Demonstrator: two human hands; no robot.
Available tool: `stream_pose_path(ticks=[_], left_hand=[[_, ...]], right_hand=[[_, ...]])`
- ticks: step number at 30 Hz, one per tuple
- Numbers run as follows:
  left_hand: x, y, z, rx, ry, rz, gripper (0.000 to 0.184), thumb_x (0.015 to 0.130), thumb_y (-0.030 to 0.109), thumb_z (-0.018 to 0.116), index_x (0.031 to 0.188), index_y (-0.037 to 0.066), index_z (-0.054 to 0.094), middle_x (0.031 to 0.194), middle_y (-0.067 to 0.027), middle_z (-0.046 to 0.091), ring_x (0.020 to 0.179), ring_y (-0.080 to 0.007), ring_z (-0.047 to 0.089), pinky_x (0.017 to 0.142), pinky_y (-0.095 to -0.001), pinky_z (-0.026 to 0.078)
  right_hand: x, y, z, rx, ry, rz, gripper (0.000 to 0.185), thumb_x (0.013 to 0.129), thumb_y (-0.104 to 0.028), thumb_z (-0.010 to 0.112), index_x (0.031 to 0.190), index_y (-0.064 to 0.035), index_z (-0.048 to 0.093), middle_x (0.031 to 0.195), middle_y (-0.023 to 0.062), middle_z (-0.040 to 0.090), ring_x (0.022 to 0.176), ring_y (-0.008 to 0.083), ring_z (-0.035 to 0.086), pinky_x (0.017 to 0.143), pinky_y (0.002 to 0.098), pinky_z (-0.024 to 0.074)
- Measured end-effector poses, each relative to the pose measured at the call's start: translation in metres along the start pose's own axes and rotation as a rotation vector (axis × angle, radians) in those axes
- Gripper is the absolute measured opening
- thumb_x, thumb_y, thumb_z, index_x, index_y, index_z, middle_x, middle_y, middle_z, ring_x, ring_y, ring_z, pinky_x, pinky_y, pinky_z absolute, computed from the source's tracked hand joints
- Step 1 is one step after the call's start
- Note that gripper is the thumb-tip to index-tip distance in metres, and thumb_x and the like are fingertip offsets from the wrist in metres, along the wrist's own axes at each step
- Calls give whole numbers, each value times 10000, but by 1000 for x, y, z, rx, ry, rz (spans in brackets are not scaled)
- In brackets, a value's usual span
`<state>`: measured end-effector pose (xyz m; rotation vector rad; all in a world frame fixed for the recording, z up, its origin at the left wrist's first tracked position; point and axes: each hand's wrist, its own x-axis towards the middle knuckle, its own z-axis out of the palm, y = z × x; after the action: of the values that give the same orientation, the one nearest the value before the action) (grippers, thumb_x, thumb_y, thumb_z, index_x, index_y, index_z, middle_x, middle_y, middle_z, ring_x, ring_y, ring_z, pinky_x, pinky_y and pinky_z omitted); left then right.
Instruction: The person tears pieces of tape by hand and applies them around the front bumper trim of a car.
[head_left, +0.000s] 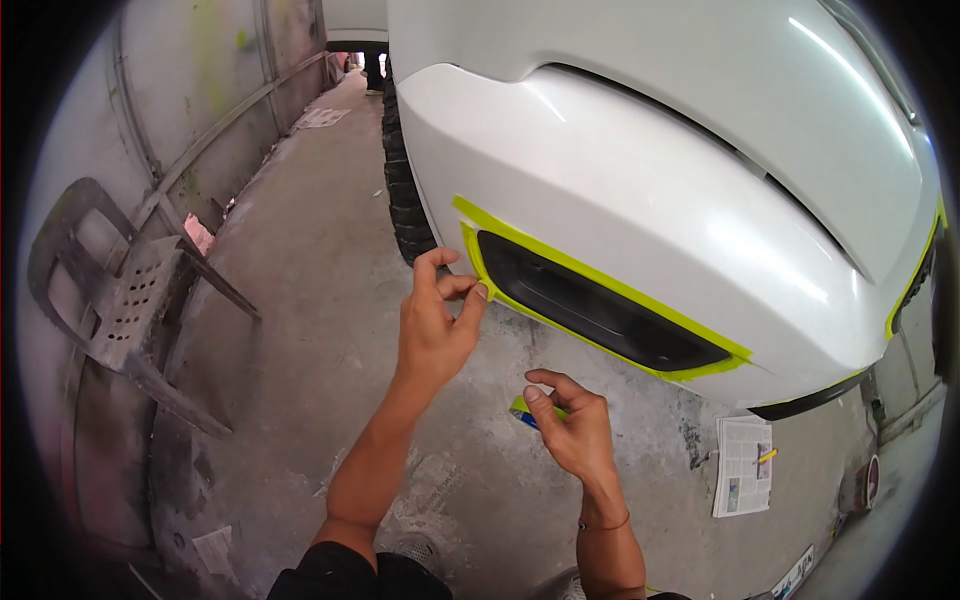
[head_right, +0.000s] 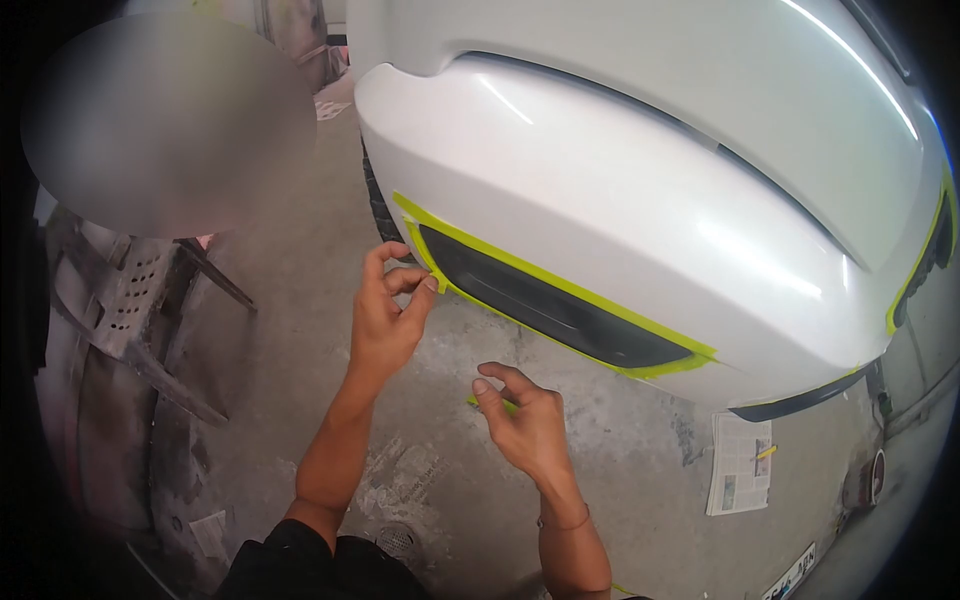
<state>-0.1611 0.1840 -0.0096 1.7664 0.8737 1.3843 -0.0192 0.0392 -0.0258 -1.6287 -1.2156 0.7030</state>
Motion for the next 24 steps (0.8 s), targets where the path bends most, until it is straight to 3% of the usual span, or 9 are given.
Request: stream_pose_path(ticks=[5,14,19,24], left_hand=[[4,5,-1,80,23,-91,370,903,42,690,1206,12,480,885,-80,734,793,-103,646,599,-222,478],[2,-1,-2,99,7,73,280,913,19,672,1145,10,516,899,-110,753,836,-129,707,704,-266,536],[3,-2,1,169,56,144,269,916,28,671,1135,5,516,900,-123,755,819,-128,711,658,-256,543],[2,6,1,172,61,77,267,904,37,682,1116,6,522,893,-130,759,776,-118,708,606,-241,532]], right_hand=[[-2,3,-6,24,31,-23,287,932,-266,703,1124,-54,717,735,135,723,702,167,704,698,289,522],[-1,12,-9,27,74,-3,272,931,-256,703,1121,-62,720,693,116,705,645,131,656,664,287,506],[1,16,-8,37,104,-6,273,933,-252,701,1120,-53,718,685,111,700,648,127,651,660,284,505],[2,17,-6,68,126,15,279,936,-252,700,1121,-44,715,680,111,698,657,125,654,661,282,505]])
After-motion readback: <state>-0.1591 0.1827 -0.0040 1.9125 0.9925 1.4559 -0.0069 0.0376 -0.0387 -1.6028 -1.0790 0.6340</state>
